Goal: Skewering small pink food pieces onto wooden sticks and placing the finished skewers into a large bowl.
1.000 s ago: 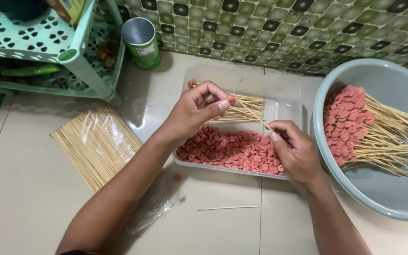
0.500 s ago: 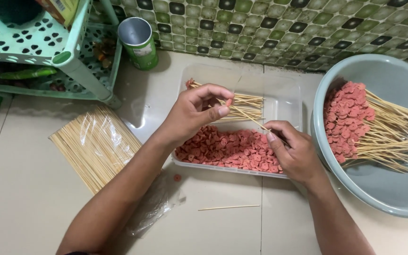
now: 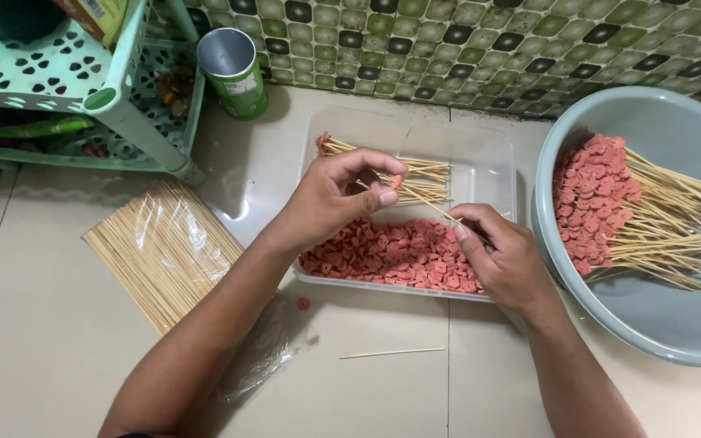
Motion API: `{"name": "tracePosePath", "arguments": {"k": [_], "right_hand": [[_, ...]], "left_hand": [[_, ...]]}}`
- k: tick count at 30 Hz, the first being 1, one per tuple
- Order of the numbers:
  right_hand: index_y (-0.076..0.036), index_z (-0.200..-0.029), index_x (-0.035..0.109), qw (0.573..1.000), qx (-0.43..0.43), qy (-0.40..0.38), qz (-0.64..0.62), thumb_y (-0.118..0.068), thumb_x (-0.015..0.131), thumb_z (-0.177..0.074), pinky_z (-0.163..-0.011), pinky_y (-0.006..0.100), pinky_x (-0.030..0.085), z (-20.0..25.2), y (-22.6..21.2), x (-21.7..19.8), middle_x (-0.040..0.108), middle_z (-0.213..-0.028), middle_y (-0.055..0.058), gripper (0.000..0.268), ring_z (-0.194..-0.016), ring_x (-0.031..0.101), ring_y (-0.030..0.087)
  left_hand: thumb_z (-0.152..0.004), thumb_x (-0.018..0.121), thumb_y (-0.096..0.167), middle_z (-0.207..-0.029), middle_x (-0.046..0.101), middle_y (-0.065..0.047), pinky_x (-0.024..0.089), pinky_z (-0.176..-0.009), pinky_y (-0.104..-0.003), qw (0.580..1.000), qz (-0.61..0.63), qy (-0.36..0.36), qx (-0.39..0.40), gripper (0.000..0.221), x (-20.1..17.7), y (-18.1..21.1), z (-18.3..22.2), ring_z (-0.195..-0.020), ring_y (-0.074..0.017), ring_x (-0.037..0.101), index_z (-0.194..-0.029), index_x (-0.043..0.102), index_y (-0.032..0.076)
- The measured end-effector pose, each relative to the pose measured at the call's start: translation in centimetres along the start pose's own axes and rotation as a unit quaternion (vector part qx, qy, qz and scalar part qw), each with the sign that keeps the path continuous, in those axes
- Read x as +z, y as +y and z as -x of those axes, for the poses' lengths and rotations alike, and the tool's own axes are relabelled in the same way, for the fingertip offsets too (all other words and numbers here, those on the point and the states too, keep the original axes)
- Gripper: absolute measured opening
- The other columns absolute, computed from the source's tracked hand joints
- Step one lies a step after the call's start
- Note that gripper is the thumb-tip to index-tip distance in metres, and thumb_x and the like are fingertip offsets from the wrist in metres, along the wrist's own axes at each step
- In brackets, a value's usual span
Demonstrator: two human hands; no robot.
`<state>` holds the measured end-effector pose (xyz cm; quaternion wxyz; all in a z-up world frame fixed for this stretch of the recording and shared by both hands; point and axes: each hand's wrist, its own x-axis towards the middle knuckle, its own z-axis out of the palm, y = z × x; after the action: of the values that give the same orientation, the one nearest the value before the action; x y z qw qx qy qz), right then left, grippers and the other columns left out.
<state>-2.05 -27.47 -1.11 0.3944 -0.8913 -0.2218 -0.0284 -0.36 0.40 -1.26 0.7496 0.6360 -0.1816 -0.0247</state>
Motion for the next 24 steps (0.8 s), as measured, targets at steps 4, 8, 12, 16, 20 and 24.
{"name": "tracePosePath", "arguments": {"k": [4, 8, 12, 16, 20, 24], "right_hand": [[-0.017, -0.118, 0.075, 1.000, 0.005, 0.006, 0.000, -0.014, 0.062, -0.101, -0.062, 0.040, 0.055, 0.1, 0.5, 0.1, 0.072, -0.072, 0.012, 0.022, -0.062, 0.066, 0.025], [-0.015, -0.111, 0.076, 1.000, 0.018, 0.018, -0.015, -0.015, 0.065, -0.100, -0.069, 0.040, 0.056, -0.2, 0.8, 0.2, 0.073, -0.078, 0.012, 0.016, -0.069, 0.068, 0.026], [-0.012, -0.105, 0.075, 1.000, -0.002, 0.025, -0.016, -0.015, 0.069, -0.098, -0.075, 0.040, 0.055, -1.5, 0.1, -0.1, 0.071, -0.085, 0.013, 0.010, -0.077, 0.068, 0.028], [-0.011, -0.102, 0.076, 0.999, -0.045, -0.005, 0.025, -0.012, 0.069, -0.096, -0.077, 0.045, 0.056, -3.7, -1.3, -0.1, 0.069, -0.088, 0.015, 0.009, -0.080, 0.068, 0.035], [-0.012, -0.101, 0.074, 0.990, -0.061, -0.056, 0.114, -0.018, 0.071, -0.093, -0.082, 0.051, 0.054, -7.1, -1.0, 2.1, 0.067, -0.094, 0.014, 0.010, -0.092, 0.067, 0.039], [-0.009, -0.098, 0.075, 0.985, -0.069, -0.084, 0.136, -0.014, 0.073, -0.089, -0.082, 0.054, 0.053, -10.5, 0.3, 5.2, 0.067, -0.094, 0.017, 0.010, -0.093, 0.067, 0.043]], "left_hand": [[-0.089, 0.082, 0.026, -0.117, 0.069, -0.018, 0.055, -0.079, -0.034, 1.000, -0.014, 0.003, 0.008, 0.052, 0.0, 1.3, -0.2, -0.095, -0.0216, 0.061, -0.131, 0.065, 0.002], [-0.102, 0.067, 0.031, -0.118, 0.070, -0.014, 0.058, -0.083, -0.034, 0.992, -0.057, 0.092, 0.063, 0.037, -0.6, 0.6, -0.4, -0.098, -0.0195, 0.067, -0.130, 0.065, 0.007], [-0.106, 0.059, 0.020, -0.112, 0.072, -0.010, 0.058, -0.078, -0.031, 0.973, -0.154, 0.144, 0.093, 0.023, -2.2, 1.0, 0.0, -0.092, -0.0189, 0.070, -0.126, 0.066, 0.009], [-0.107, 0.058, 0.018, -0.110, 0.073, -0.008, 0.059, -0.077, -0.032, 0.956, -0.234, 0.148, 0.095, 0.020, -3.9, 1.9, 0.6, -0.091, -0.0194, 0.072, -0.123, 0.068, 0.011], [-0.102, 0.065, 0.010, -0.106, 0.071, -0.005, 0.060, -0.075, -0.036, 0.923, -0.342, 0.130, 0.120, 0.018, -4.9, 2.4, 0.8, -0.089, -0.0243, 0.072, -0.119, 0.069, 0.014], [-0.095, 0.068, 0.005, -0.102, 0.068, 0.000, 0.058, -0.080, -0.041, 0.885, -0.438, 0.090, 0.132, 0.024, -5.2, 3.4, 0.6, -0.092, -0.0239, 0.069, -0.115, 0.070, 0.019]]}}
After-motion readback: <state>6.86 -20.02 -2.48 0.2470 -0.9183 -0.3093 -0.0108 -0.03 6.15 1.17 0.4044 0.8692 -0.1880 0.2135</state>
